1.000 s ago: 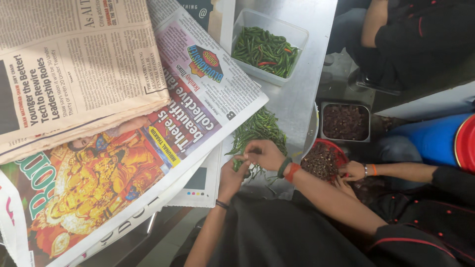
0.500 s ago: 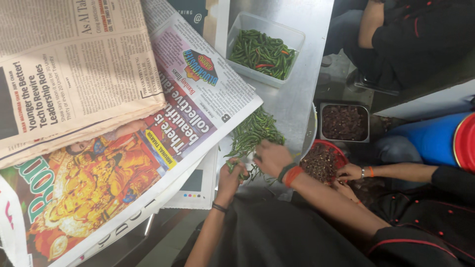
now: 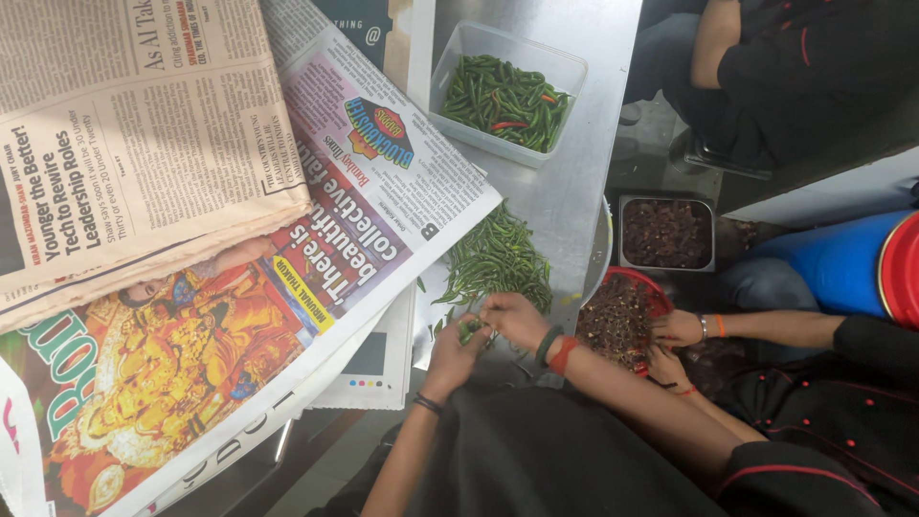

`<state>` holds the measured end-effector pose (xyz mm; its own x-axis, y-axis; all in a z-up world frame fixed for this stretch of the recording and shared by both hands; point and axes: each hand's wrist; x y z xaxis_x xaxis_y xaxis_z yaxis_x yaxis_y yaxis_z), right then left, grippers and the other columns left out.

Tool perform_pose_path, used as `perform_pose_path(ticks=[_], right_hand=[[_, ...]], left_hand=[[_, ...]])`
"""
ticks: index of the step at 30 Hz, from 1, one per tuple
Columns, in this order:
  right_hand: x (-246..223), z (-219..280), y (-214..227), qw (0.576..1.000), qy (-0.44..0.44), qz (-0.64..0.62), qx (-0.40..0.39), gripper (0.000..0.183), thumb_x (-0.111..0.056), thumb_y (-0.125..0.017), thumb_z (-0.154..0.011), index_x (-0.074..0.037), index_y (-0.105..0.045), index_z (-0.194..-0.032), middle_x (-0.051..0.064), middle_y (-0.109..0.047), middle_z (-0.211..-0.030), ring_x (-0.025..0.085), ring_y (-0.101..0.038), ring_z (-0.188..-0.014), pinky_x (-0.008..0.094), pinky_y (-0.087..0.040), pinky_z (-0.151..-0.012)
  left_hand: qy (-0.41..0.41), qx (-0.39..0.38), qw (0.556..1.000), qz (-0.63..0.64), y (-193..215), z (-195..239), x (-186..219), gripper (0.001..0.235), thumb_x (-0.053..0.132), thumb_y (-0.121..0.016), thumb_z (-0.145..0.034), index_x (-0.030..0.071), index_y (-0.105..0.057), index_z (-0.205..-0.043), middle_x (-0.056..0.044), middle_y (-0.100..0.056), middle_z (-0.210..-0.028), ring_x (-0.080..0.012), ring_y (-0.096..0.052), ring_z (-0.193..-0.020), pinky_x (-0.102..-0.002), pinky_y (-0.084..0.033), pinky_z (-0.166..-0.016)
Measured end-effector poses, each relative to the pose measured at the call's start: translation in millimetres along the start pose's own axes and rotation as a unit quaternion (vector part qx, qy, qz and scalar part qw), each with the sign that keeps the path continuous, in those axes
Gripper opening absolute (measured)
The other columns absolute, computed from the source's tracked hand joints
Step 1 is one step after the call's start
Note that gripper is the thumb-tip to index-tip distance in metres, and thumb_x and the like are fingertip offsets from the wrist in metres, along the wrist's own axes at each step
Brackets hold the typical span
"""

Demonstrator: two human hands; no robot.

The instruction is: The person snaps the stems off green chilies one by one and places the trimmed chilies into a clear plastic container. A second person is visible nearby, sorting dark dried chilies into a red bowl.

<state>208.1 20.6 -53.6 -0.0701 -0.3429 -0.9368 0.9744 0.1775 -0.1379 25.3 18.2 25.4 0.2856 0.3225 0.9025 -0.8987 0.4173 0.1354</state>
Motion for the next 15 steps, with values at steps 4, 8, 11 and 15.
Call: perform_pose_path(ticks=[4,8,11,15], right_hand=[[2,-3,18,0.967,-0.203,-0.150,0.011,0.014,-0.017,-0.065,-0.093,-0.004,-0.065,-0.088,-0.003,-0.053,-0.063,0.010,-0.044,-0.049,0.026,-0.035,-0.043],[-44,-5,11,0.952,-0.015,0.274,0.137,0.021,-0.026,-0.072,-0.093,-0.007,-0.068,-0.085,0.002,-0.059,-0.067,0.023,-0.061,-0.061,0.037,-0.047,-0.057],[-78,3,10,0.867,0.161,0.440,0.168,0.015,-0.022,-0.071,-0.086,-0.009,-0.068,-0.093,0.008,-0.062,-0.084,0.033,-0.066,-0.069,0.045,-0.052,-0.060],[-107,9,12,0.813,0.214,0.523,0.138,0.009,-0.016,-0.068,-0.091,-0.013,-0.068,-0.099,0.007,-0.061,-0.096,0.033,-0.069,-0.078,0.047,-0.054,-0.065]], left_hand=[[-0.039,-0.016,0.999,-0.034,-5,0,-1,0.018,0.020,-0.070,-0.094,0.003,-0.069,-0.100,-0.002,-0.069,-0.074,-0.0092,-0.061,-0.068,-0.029,-0.050,-0.064],[-0.014,-0.018,1.000,-0.010,-2,-2,-5,0.018,0.023,-0.068,-0.096,0.005,-0.068,-0.096,-0.003,-0.067,-0.072,-0.0083,-0.059,-0.064,-0.028,-0.048,-0.061],[0.028,-0.005,0.999,0.033,-7,-3,-12,0.020,0.024,-0.069,-0.097,0.005,-0.067,-0.091,-0.004,-0.065,-0.069,-0.0083,-0.058,-0.059,-0.027,-0.046,-0.056],[0.017,0.001,0.988,0.152,-11,-4,-10,0.021,0.025,-0.065,-0.100,0.007,-0.064,-0.089,-0.001,-0.067,-0.072,-0.0073,-0.058,-0.057,-0.023,-0.047,-0.051]])
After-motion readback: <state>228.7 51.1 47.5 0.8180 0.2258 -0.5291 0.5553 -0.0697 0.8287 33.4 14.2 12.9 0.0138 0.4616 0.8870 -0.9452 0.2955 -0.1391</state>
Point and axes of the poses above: each hand's wrist, its own z-axis away from the middle knuckle, its own y-axis out of the back of the hand, x = y × z
